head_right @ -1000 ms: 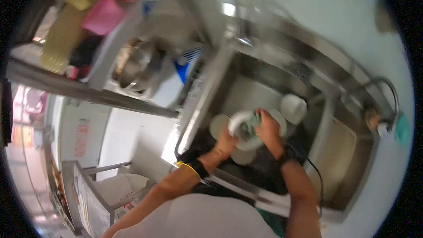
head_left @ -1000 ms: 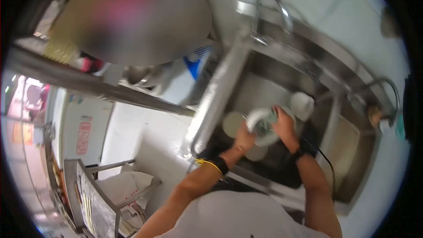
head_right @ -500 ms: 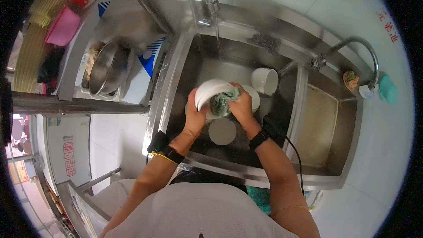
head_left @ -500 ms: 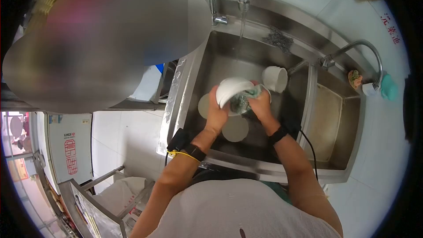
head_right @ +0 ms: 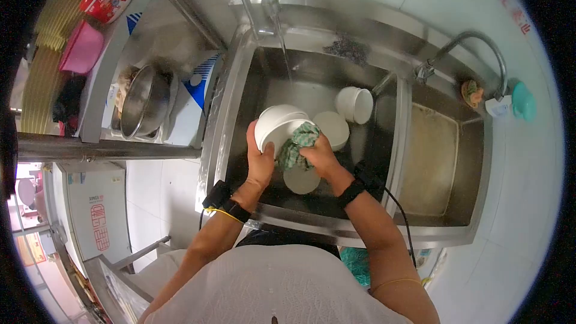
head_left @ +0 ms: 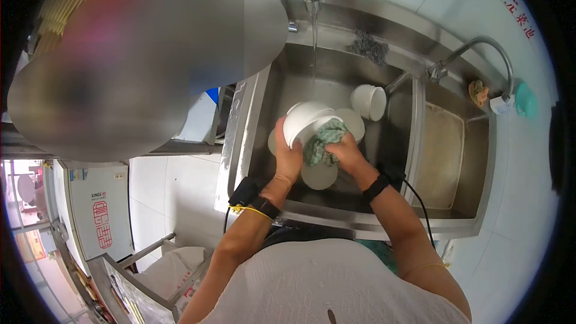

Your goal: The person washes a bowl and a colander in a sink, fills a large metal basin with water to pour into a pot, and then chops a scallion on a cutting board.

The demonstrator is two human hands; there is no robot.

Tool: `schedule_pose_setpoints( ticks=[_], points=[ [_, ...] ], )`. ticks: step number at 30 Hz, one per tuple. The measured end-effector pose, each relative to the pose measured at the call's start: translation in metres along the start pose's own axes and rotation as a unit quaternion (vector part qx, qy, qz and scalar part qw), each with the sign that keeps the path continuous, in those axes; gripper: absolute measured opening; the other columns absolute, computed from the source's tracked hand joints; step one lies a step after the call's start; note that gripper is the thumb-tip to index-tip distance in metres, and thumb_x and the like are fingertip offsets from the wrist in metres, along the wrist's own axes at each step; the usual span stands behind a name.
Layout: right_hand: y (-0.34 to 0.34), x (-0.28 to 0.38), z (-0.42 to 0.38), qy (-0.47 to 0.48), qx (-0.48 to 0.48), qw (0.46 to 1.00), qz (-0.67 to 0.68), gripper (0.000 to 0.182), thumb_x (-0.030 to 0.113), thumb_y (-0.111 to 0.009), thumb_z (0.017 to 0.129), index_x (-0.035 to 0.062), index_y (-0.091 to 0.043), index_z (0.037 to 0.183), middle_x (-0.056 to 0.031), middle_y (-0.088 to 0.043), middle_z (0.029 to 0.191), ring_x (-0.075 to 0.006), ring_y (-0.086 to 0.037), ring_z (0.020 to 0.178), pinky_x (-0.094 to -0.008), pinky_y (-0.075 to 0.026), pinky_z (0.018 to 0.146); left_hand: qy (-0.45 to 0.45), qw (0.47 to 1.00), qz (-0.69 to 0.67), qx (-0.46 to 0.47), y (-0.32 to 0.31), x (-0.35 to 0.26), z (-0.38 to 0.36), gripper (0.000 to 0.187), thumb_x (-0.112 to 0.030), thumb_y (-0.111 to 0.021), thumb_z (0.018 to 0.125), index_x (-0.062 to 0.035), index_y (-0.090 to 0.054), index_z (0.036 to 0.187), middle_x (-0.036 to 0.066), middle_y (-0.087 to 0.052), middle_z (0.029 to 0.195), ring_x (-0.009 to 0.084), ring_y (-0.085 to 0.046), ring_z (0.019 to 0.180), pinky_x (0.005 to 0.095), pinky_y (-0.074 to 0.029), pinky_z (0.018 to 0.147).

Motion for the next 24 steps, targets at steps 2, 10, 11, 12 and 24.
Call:
schedule_pose_setpoints(
  ticks=[2, 10, 11, 12, 24],
  points=[
    [0.002, 0.002, -0.004, 0.035, 0.002, 0.999, 0.019, 0.034, -0.003, -0.053, 0.067, 0.0005, -0.048, 0.100, -0.0054, -0.054, 0.092, -0.0166, -0.052, 0.083, -0.0297, -0.043, 0.072, -0.039, 0.997, 0.022, 0.060, 0.000, -0.002, 0.002, 0.064, 0.009, -0.043, 0.069, -0.0098, -0.017, 0.124, 0.012, -0.033, 0.116, 0.0216, -0.034, 0.109, 0.0287, -0.024, 0.093],
    [0.008, 0.030, -0.013, 0.088, -0.030, 0.994, -0.051, 0.030, -0.001, -0.056, 0.069, 0.0001, -0.049, 0.098, -0.0046, -0.054, 0.091, -0.0147, -0.052, 0.081, -0.0286, -0.043, 0.072, -0.038, 0.976, -0.108, 0.185, 0.004, -0.033, 0.009, 0.071, -0.008, -0.055, 0.068, -0.0103, -0.014, 0.125, 0.014, -0.027, 0.120, 0.0238, -0.030, 0.112, 0.0341, -0.026, 0.094],
    [0.009, 0.031, -0.015, 0.068, -0.014, 0.997, -0.044, 0.032, -0.001, -0.056, 0.069, 0.0001, -0.049, 0.099, -0.0048, -0.054, 0.091, -0.0149, -0.052, 0.082, -0.0288, -0.043, 0.073, 0.026, 0.973, -0.150, 0.174, 0.004, -0.027, 0.012, 0.067, -0.010, -0.053, 0.071, -0.0106, -0.014, 0.125, 0.013, -0.028, 0.119, 0.0227, -0.031, 0.111, 0.0344, -0.031, 0.091],
    [0.009, 0.033, -0.018, 0.069, -0.014, 0.996, -0.045, 0.032, -0.001, -0.056, 0.069, 0.0001, -0.049, 0.099, -0.0048, -0.054, 0.091, -0.0149, -0.052, 0.082, -0.0288, -0.043, 0.073, 0.025, 0.973, -0.151, 0.174, 0.004, -0.035, 0.013, 0.067, -0.010, -0.053, 0.071, -0.0106, -0.014, 0.125, 0.013, -0.028, 0.119, 0.0227, -0.031, 0.111, 0.0344, -0.031, 0.091],
    [0.055, 0.018, -0.061, -0.108, -0.014, 0.992, 0.066, 0.040, -0.004, -0.056, 0.066, 0.0019, -0.045, 0.105, -0.0087, -0.054, 0.095, -0.0212, -0.056, 0.083, -0.0330, -0.049, 0.069, 0.216, 0.909, -0.353, 0.052, 0.020, -0.055, 0.028, 0.043, 0.003, -0.041, 0.071, 0.0018, -0.032, 0.114, 0.016, -0.047, 0.102, 0.0278, -0.056, 0.084, 0.0313, -0.054, 0.048]
  ],
)
Point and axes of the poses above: each hand's wrist, its own z-axis towards the middle knuckle, its own y-axis out of the back of the hand, x = y × z, the point moved 1 cm from there along z, towards the middle knuckle
